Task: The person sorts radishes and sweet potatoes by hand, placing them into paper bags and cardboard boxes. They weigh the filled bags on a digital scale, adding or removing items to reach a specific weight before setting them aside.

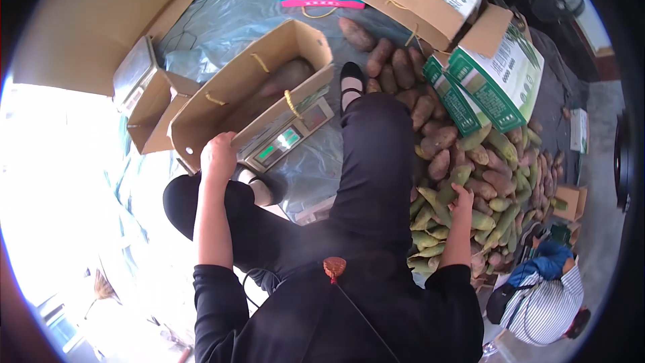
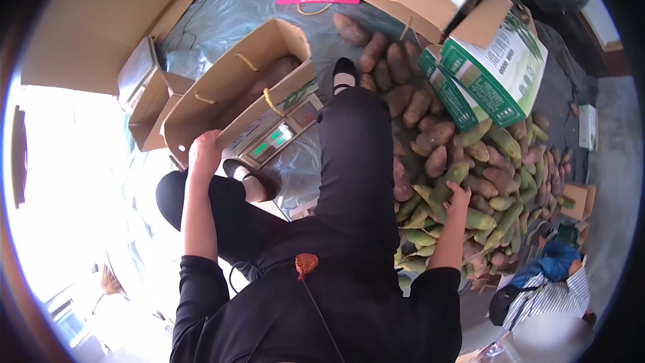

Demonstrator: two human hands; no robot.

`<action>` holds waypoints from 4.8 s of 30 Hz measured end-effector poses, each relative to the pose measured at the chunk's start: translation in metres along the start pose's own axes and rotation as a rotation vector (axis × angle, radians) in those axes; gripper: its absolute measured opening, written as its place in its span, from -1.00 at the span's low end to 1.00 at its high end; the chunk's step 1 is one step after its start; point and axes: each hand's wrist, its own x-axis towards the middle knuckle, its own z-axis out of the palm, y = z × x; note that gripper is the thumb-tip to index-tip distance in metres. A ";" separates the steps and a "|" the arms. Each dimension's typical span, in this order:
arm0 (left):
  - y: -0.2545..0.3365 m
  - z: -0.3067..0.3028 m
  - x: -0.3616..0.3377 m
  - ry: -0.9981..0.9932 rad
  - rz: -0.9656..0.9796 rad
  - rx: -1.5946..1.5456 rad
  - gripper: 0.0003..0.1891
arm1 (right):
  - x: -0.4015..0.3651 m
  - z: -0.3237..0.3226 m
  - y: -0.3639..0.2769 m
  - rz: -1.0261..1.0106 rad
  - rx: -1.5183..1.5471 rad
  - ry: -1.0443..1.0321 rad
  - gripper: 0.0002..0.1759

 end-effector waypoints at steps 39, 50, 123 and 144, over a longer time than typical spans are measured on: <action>-0.015 0.007 0.003 0.010 0.184 0.137 -0.72 | -0.328 0.458 -0.024 -1.942 -1.178 -1.031 -0.60; 0.000 -0.004 0.001 -0.053 0.171 0.016 -0.78 | -0.305 0.278 -0.145 -1.898 -0.103 -0.769 -0.69; -0.011 0.000 0.001 -0.034 0.104 0.144 -0.66 | -0.329 0.406 -0.074 -2.019 -1.285 -0.859 -0.43; 0.001 -0.006 0.002 -0.105 0.129 -0.041 -0.69 | -0.172 0.163 -0.146 -1.297 -0.166 -0.513 -0.76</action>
